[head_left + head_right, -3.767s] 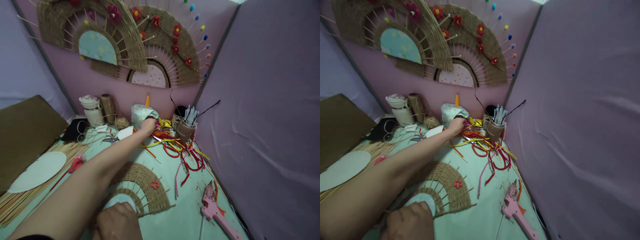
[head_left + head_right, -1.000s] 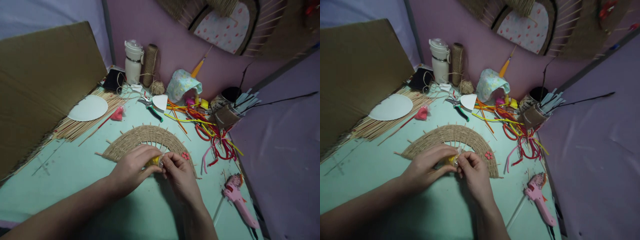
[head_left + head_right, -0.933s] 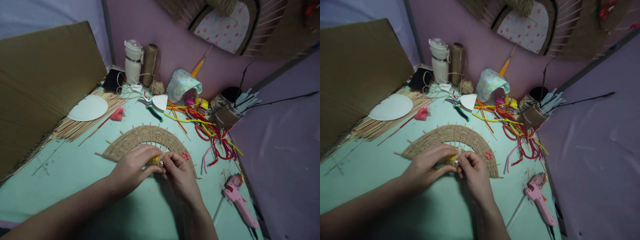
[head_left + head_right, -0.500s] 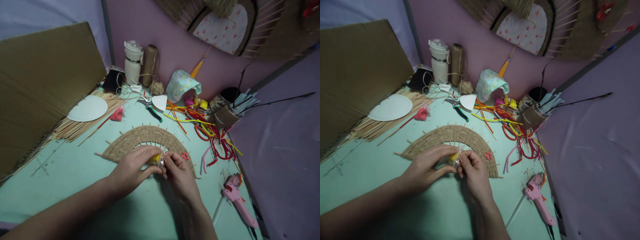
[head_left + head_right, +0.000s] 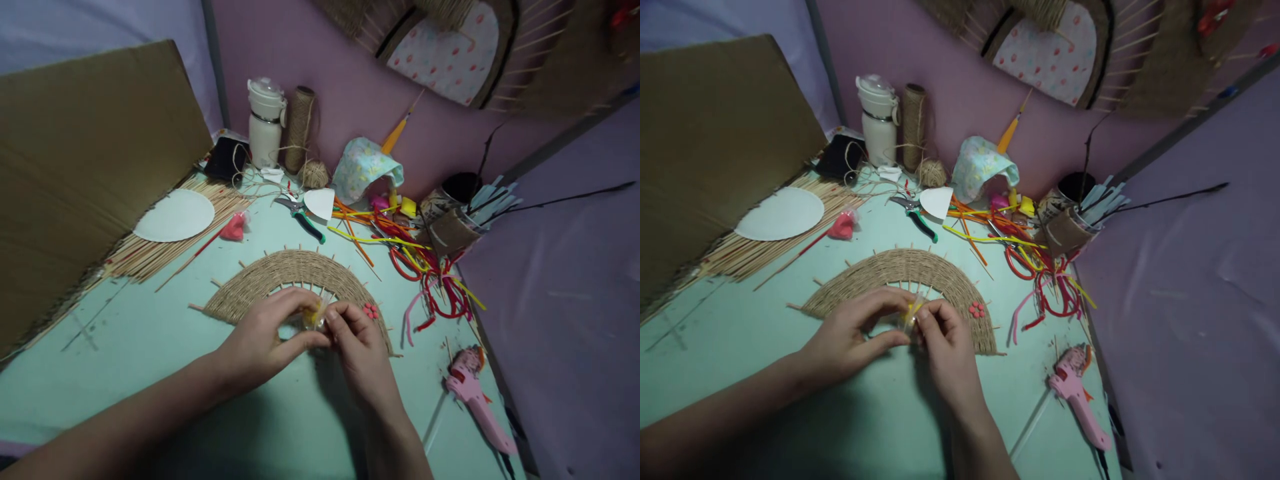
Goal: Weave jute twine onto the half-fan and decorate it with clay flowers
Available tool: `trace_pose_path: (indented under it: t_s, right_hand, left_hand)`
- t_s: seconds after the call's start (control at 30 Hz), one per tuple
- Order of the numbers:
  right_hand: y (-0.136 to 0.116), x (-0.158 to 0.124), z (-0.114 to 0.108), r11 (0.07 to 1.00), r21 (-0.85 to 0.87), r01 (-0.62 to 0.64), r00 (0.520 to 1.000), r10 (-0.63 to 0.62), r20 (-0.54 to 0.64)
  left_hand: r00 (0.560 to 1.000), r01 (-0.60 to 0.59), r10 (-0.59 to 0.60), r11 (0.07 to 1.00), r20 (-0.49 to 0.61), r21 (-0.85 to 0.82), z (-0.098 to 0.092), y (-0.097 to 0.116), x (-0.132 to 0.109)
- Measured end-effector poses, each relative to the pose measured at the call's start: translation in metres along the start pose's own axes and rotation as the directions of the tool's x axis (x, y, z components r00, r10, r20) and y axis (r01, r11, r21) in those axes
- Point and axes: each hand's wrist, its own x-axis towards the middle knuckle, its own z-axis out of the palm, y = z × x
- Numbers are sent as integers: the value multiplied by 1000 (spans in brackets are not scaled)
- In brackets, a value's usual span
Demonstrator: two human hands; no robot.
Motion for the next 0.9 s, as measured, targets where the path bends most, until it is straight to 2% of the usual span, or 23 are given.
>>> trace_pose_path:
  t_s: [0.07, 0.17, 0.33, 0.53, 0.9]
  right_hand:
    - [-5, -2, 4, 993, -85, 80, 997, -78, 22]
    - [-8, -5, 7, 971, -169, 169, 985, -162, 57]
    - [-5, -4, 5, 969, -188, 162, 986, -152, 64]
    - [-4, -4, 6, 965, -209, 161, 987, -152, 58]
    - [-2, -8, 9, 907, -309, 284, 959, -264, 106]
  left_hand:
    - [996, 92, -92, 995, -8, -28, -1, 2, 2]
    - [989, 144, -142, 988, 37, -48, -2, 1, 4]
    - [986, 130, -123, 990, 116, -58, -7, 2, 5]
    - [985, 145, -137, 987, 108, -70, -8, 7, 4]
    - [983, 164, -153, 980, 99, -112, -8, 5, 5]
